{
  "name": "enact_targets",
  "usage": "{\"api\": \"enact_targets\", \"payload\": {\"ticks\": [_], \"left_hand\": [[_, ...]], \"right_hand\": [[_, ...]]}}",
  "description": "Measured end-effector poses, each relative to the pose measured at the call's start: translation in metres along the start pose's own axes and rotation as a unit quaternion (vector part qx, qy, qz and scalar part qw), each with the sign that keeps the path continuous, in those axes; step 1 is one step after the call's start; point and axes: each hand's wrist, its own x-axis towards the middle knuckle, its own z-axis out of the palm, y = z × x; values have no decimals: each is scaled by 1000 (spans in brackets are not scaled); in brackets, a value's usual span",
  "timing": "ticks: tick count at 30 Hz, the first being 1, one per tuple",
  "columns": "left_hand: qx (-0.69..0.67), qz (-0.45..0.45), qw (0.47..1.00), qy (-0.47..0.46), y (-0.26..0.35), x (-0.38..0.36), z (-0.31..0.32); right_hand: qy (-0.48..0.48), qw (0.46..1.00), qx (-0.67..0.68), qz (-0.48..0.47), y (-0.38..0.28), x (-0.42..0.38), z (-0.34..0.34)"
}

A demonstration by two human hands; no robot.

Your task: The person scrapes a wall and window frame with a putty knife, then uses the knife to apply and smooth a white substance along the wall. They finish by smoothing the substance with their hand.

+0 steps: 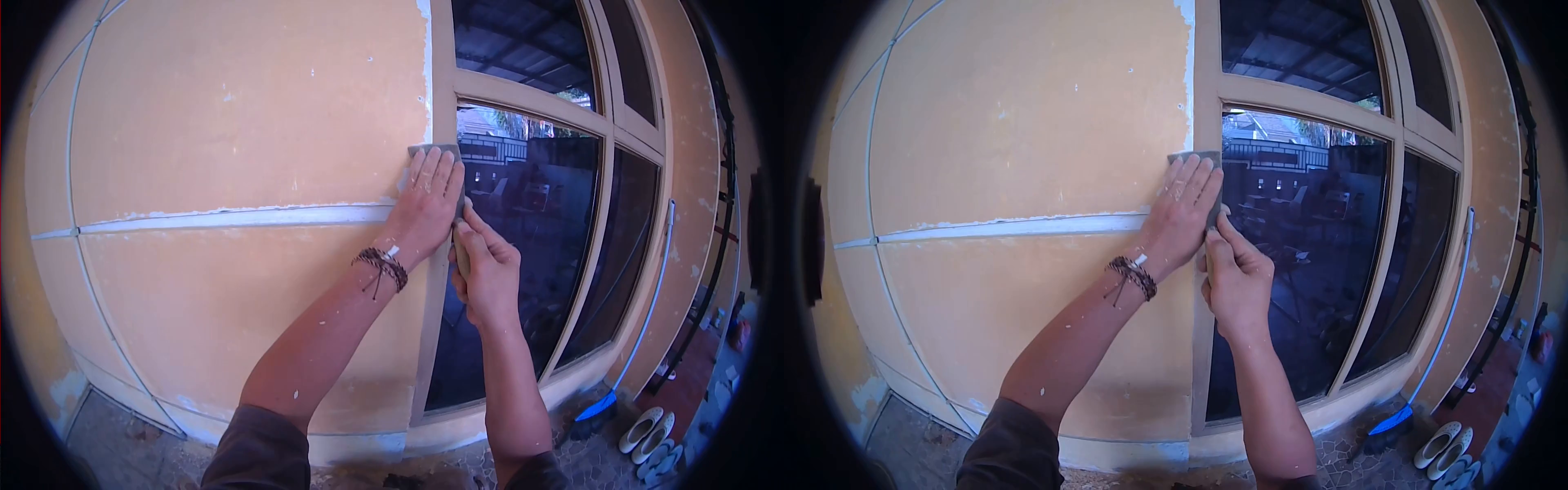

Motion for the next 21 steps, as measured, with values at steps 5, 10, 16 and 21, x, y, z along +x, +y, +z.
{"api": "enact_targets", "payload": {"ticks": [5, 10, 16, 21], "left_hand": [[9, -6, 1000, 11, 5, -3, 7], [-1, -10, 1000, 6, 14, -8, 4], [-3, -14, 999, 28, 8, 1, 10], [15, -2, 999, 45, 2, 3, 16]], "right_hand": [[-3, 1000, -6, 0, -4, 2, -5], [5, 1000, -16, -25, 9, -4, -9], [-9, 1000, -9, -28, 10, 10, -11], [-16, 999, -13, -26, 9, 19, -11]]}}
